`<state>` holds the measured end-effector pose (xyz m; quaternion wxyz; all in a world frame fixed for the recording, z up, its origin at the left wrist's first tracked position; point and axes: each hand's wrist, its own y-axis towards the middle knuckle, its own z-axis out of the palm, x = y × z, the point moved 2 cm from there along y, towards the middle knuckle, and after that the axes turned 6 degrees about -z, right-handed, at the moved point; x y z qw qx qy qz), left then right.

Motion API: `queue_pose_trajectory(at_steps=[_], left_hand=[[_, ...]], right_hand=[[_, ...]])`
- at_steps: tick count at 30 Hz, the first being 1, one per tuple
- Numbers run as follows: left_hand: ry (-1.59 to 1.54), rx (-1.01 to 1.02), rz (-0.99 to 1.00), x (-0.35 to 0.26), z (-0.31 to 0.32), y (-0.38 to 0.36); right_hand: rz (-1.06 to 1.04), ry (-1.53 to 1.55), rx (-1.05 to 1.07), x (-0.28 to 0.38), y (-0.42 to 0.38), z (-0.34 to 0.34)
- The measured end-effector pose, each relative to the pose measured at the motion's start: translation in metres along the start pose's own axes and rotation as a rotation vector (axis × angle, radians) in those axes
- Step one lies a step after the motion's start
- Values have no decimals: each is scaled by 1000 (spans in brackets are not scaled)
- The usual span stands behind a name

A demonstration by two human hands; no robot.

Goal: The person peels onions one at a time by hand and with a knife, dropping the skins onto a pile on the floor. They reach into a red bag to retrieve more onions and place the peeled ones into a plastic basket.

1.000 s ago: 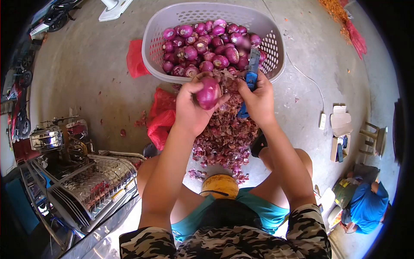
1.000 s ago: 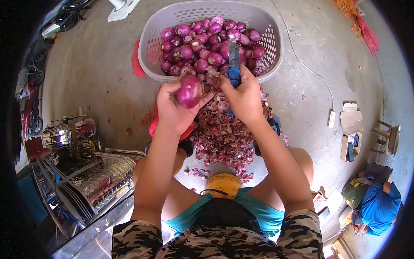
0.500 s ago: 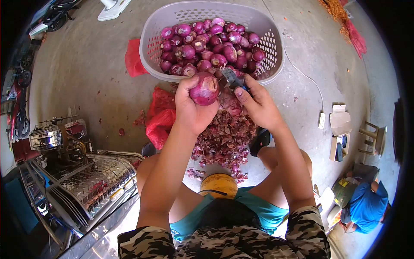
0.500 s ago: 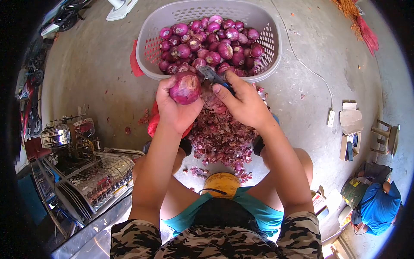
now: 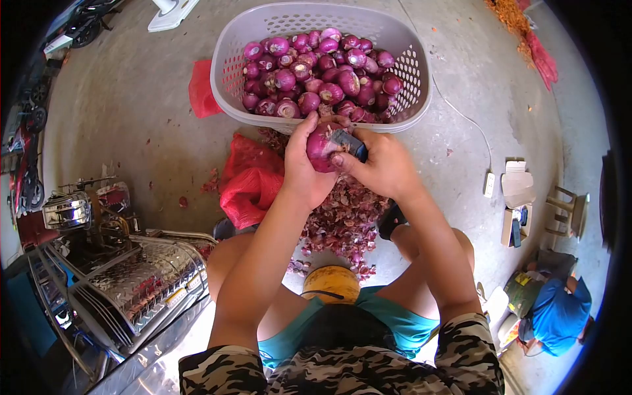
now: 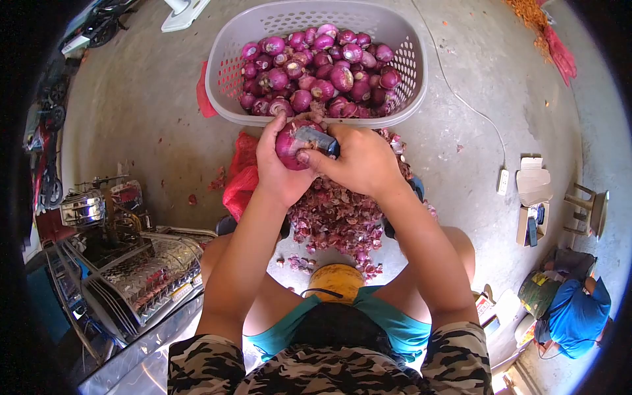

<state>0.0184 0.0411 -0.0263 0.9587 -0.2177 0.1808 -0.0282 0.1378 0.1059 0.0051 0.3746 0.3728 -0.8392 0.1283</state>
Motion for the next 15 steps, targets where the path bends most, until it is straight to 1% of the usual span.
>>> queue_pose_trajectory(at_steps=[3, 6, 8, 11, 12, 14, 15], left_hand=[[-32, -26, -11, 0, 4, -2], [-58, -37, -9, -1, 12, -3], [-47, -18, 12, 0, 6, -2], [-138, 76, -56, 0, -14, 3], [-99, 30, -23, 0, -9, 3], [-26, -71, 47, 1, -2, 0], [-2, -67, 55, -1, -2, -2]], right_hand=[[-30, -46, -25, -2, 0, 2], [-54, -3, -120, -2, 1, -2], [-75, -28, -95, -2, 2, -2], [-54, -83, -52, 2, 2, 0], [-38, -106, -38, 3, 2, 1], [-64, -31, -18, 2, 0, 4], [-79, 6, -5, 1, -1, 6]])
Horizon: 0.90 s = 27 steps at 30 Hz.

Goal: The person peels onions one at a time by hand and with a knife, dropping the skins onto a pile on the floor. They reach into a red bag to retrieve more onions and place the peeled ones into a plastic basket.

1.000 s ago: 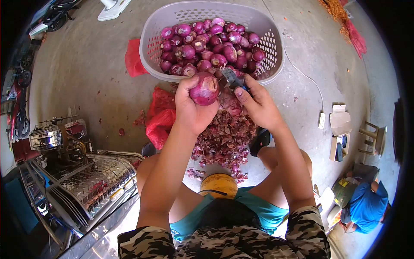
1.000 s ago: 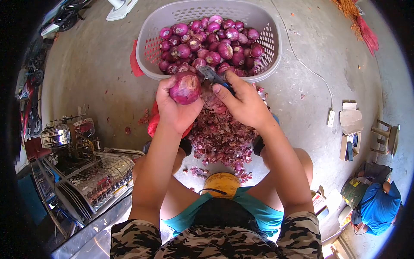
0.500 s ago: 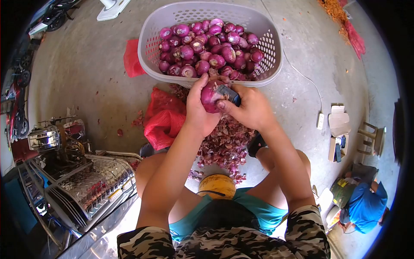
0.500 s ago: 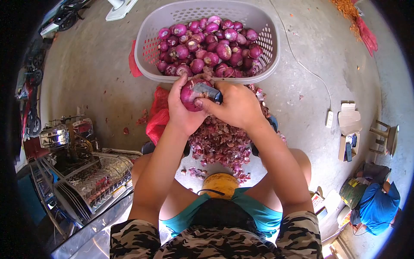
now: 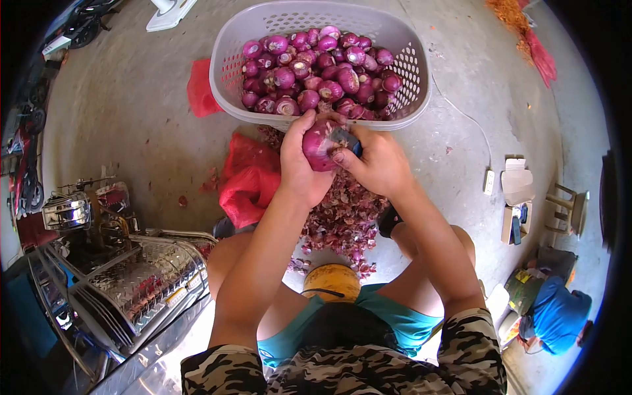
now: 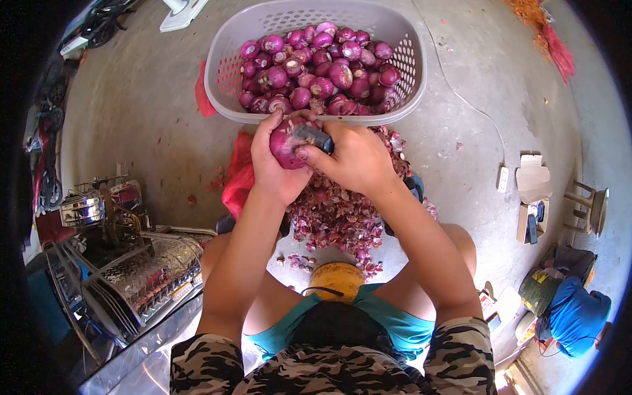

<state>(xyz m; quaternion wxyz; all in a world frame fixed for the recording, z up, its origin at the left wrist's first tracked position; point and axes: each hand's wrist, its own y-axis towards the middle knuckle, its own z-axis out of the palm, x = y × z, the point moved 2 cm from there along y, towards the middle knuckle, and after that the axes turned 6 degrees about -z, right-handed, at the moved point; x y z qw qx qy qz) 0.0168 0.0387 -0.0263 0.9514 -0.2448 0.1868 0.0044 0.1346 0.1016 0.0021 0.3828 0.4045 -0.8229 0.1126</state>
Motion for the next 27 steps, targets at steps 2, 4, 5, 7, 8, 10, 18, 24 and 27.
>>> queue_pose_trajectory(at_steps=[2, 4, 5, 7, 8, 10, 18, 24, 27], left_hand=[[49, 14, 18, -3, 1, 0], [25, -9, 35, -2, 1, 0], [14, -21, 43, -2, 1, 0], [-3, -27, 71, -2, 1, 0], [-11, -31, 85, -2, 1, 0], [-14, -74, 96, -1, 0, 0], [5, -77, 221, 1, 7, 0], [10, -116, 167, -5, 13, -5], [-13, -94, 119, -6, 13, -5]], right_hand=[[-13, -13, 14, 1, -1, 3], [-2, -25, 11, 3, -1, 4], [12, -28, 5, 5, -1, 4], [38, -27, 3, 7, 0, 6], [50, -24, 7, 6, 1, 8], [74, -12, 11, 4, 1, 11], [115, 8, 0, -2, 0, 19], [29, 328, 31, -4, 4, 11], [-40, 452, 30, -11, 2, 5]])
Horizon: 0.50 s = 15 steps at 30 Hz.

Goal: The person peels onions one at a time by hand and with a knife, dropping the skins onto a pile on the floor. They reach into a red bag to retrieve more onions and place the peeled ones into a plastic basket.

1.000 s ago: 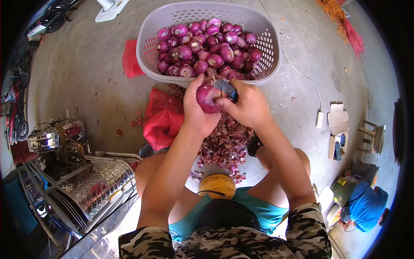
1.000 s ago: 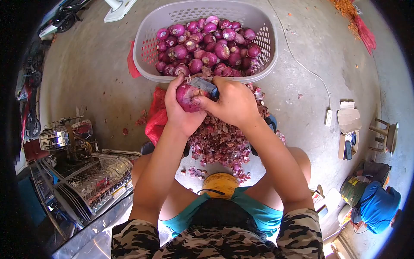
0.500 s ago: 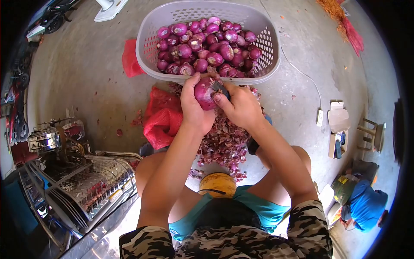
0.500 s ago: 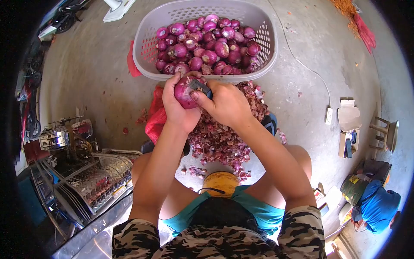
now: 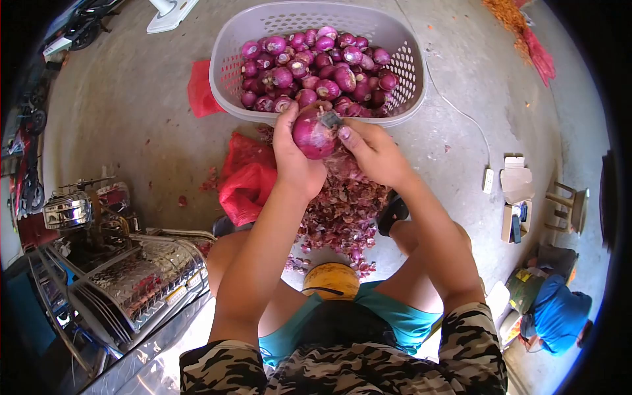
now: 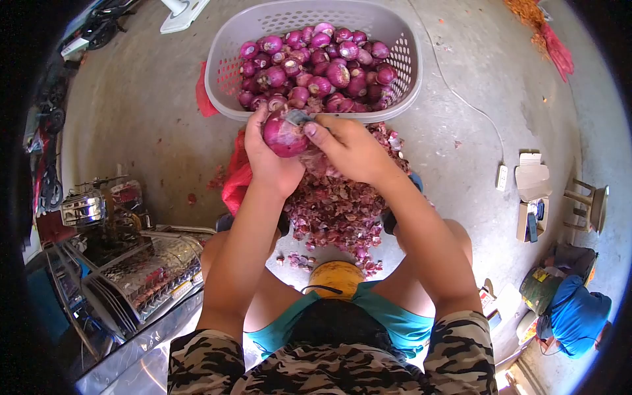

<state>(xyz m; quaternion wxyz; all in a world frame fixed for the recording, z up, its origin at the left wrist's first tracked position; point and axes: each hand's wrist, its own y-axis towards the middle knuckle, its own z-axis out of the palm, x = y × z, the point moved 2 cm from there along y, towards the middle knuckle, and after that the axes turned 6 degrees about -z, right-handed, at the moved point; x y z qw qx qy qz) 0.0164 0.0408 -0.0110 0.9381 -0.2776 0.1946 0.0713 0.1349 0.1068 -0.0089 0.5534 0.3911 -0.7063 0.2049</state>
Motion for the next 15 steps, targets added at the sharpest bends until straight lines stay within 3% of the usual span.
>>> queue_pose_trajectory(at_steps=[7, 13, 15], left_hand=[[4, 80, -20, 1, -4, 4], [134, 3, 230, -4, -12, 10], [149, -67, 307, -2, -14, 11]], right_hand=[[38, 210, -119, -18, -11, -14], [279, -292, 63, -3, -20, -28], [159, -425, -45, 5, -20, -20]])
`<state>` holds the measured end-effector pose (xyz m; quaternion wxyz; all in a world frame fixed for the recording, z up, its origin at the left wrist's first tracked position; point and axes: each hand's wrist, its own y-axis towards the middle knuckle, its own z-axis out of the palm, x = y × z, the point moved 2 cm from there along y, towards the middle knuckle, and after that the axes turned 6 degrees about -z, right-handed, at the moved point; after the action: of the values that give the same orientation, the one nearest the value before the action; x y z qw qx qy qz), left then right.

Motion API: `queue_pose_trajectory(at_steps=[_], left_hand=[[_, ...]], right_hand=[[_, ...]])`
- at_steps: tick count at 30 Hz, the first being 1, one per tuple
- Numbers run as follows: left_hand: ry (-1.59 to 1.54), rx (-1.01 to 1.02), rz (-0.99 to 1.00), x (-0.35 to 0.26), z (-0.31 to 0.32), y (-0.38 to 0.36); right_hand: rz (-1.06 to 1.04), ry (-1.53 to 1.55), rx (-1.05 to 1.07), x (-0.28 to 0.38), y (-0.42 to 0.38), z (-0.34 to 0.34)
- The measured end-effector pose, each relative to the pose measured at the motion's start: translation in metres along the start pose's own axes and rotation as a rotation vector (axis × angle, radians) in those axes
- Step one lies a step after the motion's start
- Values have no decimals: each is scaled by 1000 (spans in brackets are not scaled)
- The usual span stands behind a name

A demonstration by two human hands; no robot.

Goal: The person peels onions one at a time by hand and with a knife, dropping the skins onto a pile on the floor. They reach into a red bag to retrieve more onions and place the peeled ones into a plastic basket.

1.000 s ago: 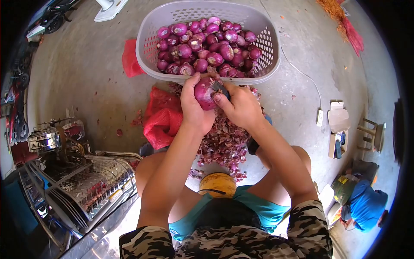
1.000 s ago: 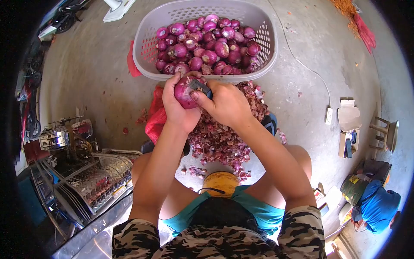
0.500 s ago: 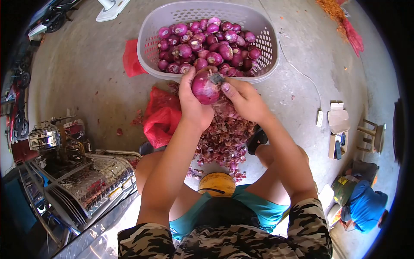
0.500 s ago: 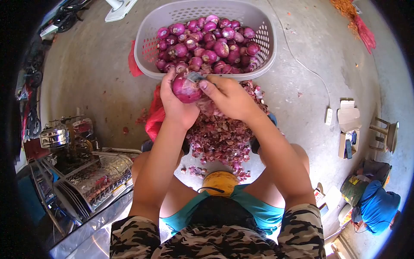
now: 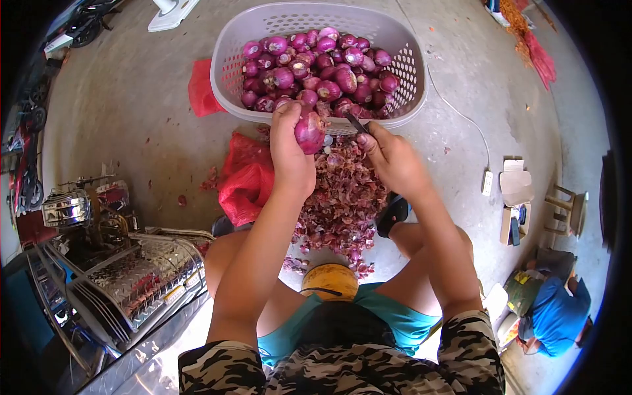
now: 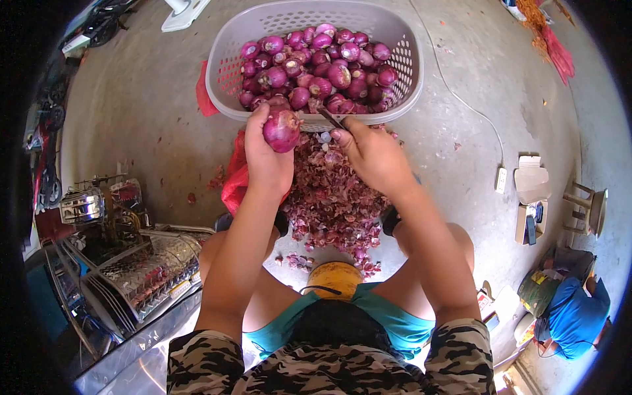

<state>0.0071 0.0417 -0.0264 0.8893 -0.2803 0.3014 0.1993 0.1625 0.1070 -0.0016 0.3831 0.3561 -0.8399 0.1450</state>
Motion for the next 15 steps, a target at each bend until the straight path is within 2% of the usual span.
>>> queue_pose_trajectory(at_steps=[1, 4, 7, 11, 15], left_hand=[[11, -45, 17, 2, -1, -1], [72, -153, 89, 9, -2, -4], [67, -220, 93, 15, -5, -5], [32, -215, 83, 18, -13, -1], [109, -280, 155, 12, -3, -13]], right_hand=[[-48, -59, -70, 7, -2, 5], [-20, 29, -104, 18, -9, 31], [37, -9, -2, 31, -12, 52], [11, -12, -42, 30, -13, 64], [64, -40, 2, 36, -12, 64]])
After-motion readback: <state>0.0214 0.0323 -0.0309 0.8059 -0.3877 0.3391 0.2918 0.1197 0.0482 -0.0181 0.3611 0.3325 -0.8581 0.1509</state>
